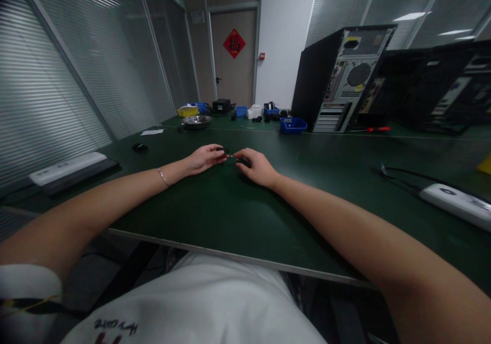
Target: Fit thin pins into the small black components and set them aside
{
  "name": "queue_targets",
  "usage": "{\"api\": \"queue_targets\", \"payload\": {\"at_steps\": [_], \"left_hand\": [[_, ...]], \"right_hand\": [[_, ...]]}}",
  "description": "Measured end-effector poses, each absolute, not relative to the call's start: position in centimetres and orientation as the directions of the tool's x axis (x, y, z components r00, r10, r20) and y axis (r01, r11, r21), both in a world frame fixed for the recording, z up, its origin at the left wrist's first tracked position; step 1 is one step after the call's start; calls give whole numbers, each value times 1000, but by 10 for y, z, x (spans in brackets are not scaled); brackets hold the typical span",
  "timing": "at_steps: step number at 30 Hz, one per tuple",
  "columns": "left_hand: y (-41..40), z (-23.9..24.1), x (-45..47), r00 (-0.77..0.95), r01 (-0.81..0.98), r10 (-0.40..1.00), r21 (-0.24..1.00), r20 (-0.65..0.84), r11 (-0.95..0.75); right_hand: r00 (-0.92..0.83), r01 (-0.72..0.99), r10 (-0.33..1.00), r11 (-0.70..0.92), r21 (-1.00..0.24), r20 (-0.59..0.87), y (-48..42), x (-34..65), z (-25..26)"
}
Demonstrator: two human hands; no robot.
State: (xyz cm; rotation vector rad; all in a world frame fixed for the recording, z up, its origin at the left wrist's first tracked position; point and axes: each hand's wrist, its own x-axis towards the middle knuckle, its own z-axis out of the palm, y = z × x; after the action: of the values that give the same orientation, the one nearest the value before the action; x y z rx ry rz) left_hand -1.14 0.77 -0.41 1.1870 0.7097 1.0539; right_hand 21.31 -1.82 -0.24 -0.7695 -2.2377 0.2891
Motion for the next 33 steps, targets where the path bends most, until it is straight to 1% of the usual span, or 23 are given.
{"api": "queue_targets", "payload": {"at_steps": [3, 5, 8, 14, 21, 26, 33], "left_hand": [[6, -2, -11, 383, -321, 920, 946, 84, 48], [5, -2, -11, 407, -322, 909, 945, 88, 53], [4, -2, -13, 455, -271, 887, 961, 79, 53], [5, -4, -14, 520, -160, 849, 987, 100, -19], [6, -7, -13, 517, -118, 848, 991, 114, -62], [3, -4, -13, 531, -105, 840, 993, 109, -63], [0, 2, -15, 572, -15, 816, 996, 77, -83]], "right_hand": [[-553, 436, 602, 798, -415, 577, -18, 213, -3], [-554, 439, 600, 800, -410, 577, -18, 213, -3], [-552, 434, 594, 804, -406, 585, -18, 212, -3], [-560, 430, 591, 806, -406, 580, -19, 211, -3], [-580, 395, 575, 818, -418, 577, -19, 211, -2], [-585, 375, 566, 824, -425, 581, -18, 210, -2], [-550, 388, 587, 810, -440, 594, -13, 210, -4]]}}
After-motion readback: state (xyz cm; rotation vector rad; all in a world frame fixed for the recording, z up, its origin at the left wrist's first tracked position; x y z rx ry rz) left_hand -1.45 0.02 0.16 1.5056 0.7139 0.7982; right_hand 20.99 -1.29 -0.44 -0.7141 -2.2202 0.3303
